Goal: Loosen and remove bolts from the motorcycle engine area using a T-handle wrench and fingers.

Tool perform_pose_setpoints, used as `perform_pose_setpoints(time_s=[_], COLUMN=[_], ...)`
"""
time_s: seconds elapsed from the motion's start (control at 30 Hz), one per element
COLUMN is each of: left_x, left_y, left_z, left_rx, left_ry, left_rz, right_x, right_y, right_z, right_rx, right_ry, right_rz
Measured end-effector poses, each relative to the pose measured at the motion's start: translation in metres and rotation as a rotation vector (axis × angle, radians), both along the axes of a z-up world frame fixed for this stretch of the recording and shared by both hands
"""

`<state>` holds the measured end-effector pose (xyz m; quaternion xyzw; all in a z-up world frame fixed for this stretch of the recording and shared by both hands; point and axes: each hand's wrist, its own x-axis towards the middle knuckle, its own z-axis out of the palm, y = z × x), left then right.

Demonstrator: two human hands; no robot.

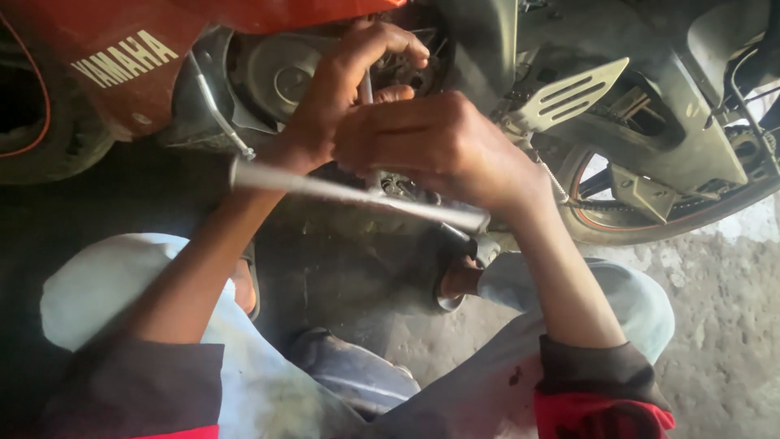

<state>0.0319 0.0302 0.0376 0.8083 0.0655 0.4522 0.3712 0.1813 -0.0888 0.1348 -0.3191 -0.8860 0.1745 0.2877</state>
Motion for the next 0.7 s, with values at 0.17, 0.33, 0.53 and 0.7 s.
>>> perform_pose_setpoints(time_s=[0.17, 0.33, 0.53, 0.7], left_x=[0.000, 0.004, 0.014, 0.010], left_y=[-0.005, -0.009, 0.002, 0.003], left_z=[0.009, 0.008, -0.001, 0.000], left_rx=[0.091, 0.080, -0.059, 0.110], left_ry=[-0.090, -0.109, -0.160, -0.096], left_rz=[0.023, -0.031, -0.095, -0.037], right_x=[-0.012, -0.017, -0.025, -0.004], right_y=[0.005, 0.004, -0.006, -0.010], right_z=[-0.002, -0.002, 0.036, 0.017], right_rx=[0.323, 0.273, 0.066, 0.058], right_ry=[0.062, 0.119, -0.003, -0.120], right_rz=[-0.013, -0.037, -0.042, -0.103])
